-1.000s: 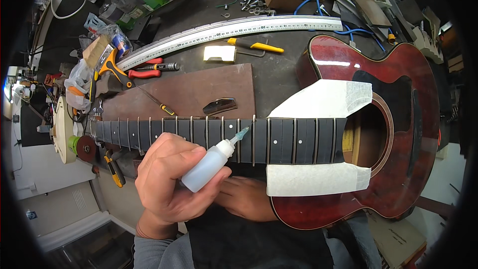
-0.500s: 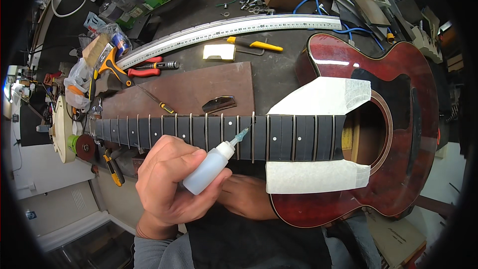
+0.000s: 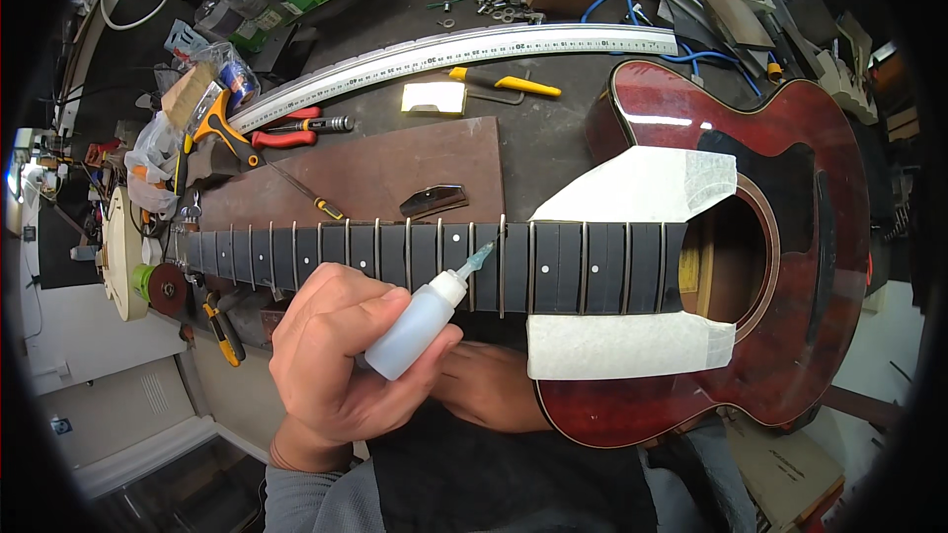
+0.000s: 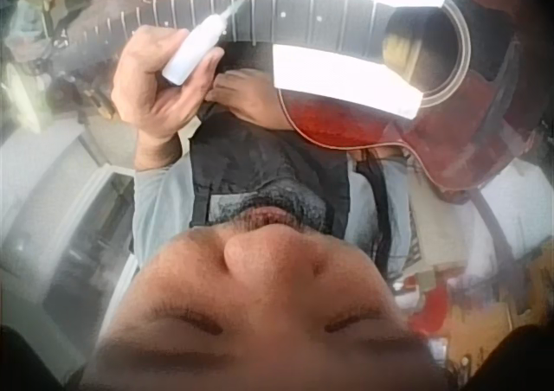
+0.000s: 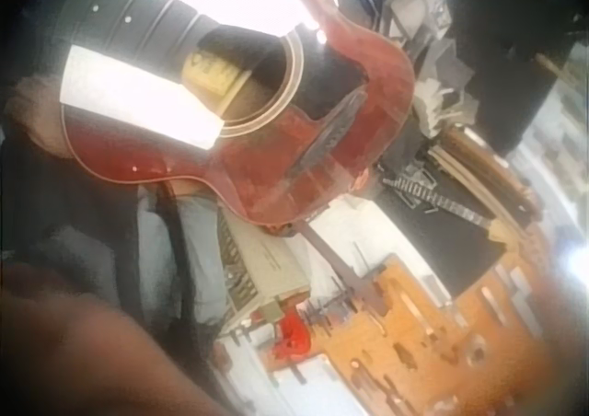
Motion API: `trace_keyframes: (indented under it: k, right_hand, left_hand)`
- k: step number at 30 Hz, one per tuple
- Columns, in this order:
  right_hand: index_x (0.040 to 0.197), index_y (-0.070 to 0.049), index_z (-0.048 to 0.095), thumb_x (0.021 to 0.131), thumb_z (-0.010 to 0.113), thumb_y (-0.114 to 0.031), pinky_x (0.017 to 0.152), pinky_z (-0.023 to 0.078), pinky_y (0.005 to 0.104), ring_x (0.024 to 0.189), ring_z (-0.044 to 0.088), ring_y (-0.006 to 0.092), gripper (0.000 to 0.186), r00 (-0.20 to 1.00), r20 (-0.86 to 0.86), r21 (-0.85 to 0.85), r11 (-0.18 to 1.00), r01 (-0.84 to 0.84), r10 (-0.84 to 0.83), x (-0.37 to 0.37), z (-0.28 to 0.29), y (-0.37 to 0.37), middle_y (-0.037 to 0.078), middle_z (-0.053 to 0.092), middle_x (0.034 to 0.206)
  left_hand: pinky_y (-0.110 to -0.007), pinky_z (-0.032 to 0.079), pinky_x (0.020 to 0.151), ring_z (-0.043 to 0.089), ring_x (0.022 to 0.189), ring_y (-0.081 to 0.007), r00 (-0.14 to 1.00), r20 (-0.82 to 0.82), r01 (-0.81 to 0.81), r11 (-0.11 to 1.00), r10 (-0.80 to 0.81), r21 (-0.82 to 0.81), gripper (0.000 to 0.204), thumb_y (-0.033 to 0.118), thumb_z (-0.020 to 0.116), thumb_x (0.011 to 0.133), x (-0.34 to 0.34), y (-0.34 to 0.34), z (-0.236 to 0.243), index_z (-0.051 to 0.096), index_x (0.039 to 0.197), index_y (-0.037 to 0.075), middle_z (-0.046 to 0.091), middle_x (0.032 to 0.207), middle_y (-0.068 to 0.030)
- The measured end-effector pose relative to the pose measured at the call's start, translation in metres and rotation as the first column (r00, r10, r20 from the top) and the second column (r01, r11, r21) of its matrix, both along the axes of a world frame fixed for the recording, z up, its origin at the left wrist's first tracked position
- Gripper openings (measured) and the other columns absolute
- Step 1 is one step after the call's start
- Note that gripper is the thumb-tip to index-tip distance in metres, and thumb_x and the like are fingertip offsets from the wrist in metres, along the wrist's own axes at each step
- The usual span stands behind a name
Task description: The person is repairing a guitar neck by applying glue to the fret slots and inserting frets. They use a hammer and a specialized fret insertion tool to seat the frets into the fingerboard. The person also uses pliers to adjust the fret ends and wipes the fretboard with a cloth.
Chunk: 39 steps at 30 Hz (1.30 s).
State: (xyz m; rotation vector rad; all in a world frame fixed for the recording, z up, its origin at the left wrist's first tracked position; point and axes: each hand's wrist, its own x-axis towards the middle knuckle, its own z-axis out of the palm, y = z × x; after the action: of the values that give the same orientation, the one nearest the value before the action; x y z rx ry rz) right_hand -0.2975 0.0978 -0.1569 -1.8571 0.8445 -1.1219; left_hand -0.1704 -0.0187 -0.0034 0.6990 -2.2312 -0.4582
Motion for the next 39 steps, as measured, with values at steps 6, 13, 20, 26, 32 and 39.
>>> trace_keyframes:
  k: [6, 13, 20, 26, 32, 39]
  right_hand:
    - [0.124, -0.005, 0.068, 0.09, 0.072, -0.005, 0.085, 0.055, 0.048, 0.1, 0.066, 0.034, 0.034, 1.0, -0.005, 0.005, 1.0, -0.019, 0.019, -0.004, 0.004, -0.003, 0.013, 0.06, 0.11]
    - [0.12, -0.005, 0.067, 0.09, 0.072, -0.004, 0.085, 0.055, 0.0488, 0.101, 0.066, 0.0351, 0.03, 0.999, 0.015, 0.024, 0.999, -0.039, 0.038, -0.009, 0.008, -0.004, 0.013, 0.061, 0.11]
    - [0.121, -0.003, 0.066, 0.09, 0.07, 0.0, 0.086, 0.055, 0.0498, 0.102, 0.066, 0.0376, 0.031, 0.998, 0.041, 0.024, 0.999, -0.046, 0.045, -0.012, 0.013, -0.008, 0.015, 0.062, 0.11]
    - [0.122, -0.002, 0.065, 0.089, 0.069, 0.003, 0.09, 0.055, 0.0501, 0.104, 0.066, 0.0385, 0.033, 0.998, 0.039, 0.014, 0.998, -0.057, 0.057, -0.019, 0.023, -0.012, 0.015, 0.062, 0.111]
    - [0.121, -0.003, 0.064, 0.088, 0.071, 0.003, 0.09, 0.054, 0.0503, 0.105, 0.065, 0.0381, 0.034, 0.998, 0.04, -0.009, 0.999, -0.046, 0.047, -0.02, 0.022, -0.011, 0.015, 0.061, 0.113]
    - [0.117, -0.004, 0.063, 0.087, 0.072, 0.002, 0.089, 0.054, 0.0497, 0.105, 0.064, 0.0384, 0.032, 0.997, 0.047, 0.0, 0.998, -0.057, 0.057, -0.021, 0.023, -0.011, 0.015, 0.059, 0.111]
  left_hand:
    - [-0.037, 0.05, 0.061, 0.068, 0.069, -0.026, 1.0, -0.003, 0.009, 1.0, -0.009, 0.025, 0.053, 0.006, 0.103, 0.079, 0.004, 0.007, 0.0, 0.067, 0.117, 0.001, 0.073, 0.086, -0.0134]
    - [-0.037, 0.05, 0.062, 0.069, 0.069, -0.026, 1.0, -0.012, 0.025, 0.999, -0.025, 0.022, 0.052, 0.007, 0.102, 0.079, 0.007, 0.013, 0.0, 0.067, 0.117, 0.001, 0.074, 0.085, -0.0128]
    - [-0.038, 0.049, 0.061, 0.069, 0.069, -0.0264, 0.999, -0.012, 0.031, 0.999, -0.031, 0.021, 0.052, 0.005, 0.102, 0.079, 0.009, 0.019, 0.001, 0.067, 0.118, 0.0, 0.074, 0.086, -0.013]
    - [-0.038, 0.048, 0.063, 0.067, 0.071, -0.0255, 0.999, -0.016, 0.05, 0.998, -0.05, 0.032, 0.049, 0.004, 0.1, 0.08, 0.012, 0.022, 0.002, 0.067, 0.116, -0.001, 0.072, 0.088, -0.0129]
    - [-0.038, 0.049, 0.062, 0.07, 0.069, -0.0272, 0.999, -0.013, 0.045, 0.999, -0.045, 0.027, 0.051, 0.004, 0.101, 0.079, 0.014, 0.027, 0.002, 0.067, 0.117, 0.0, 0.074, 0.087, -0.0134]
    - [-0.038, 0.046, 0.066, 0.06, 0.074, -0.0231, 0.998, -0.043, 0.039, 0.997, -0.036, 0.063, 0.042, 0.005, 0.097, 0.082, 0.018, 0.034, -0.003, 0.069, 0.114, -0.002, 0.069, 0.09, -0.0136]
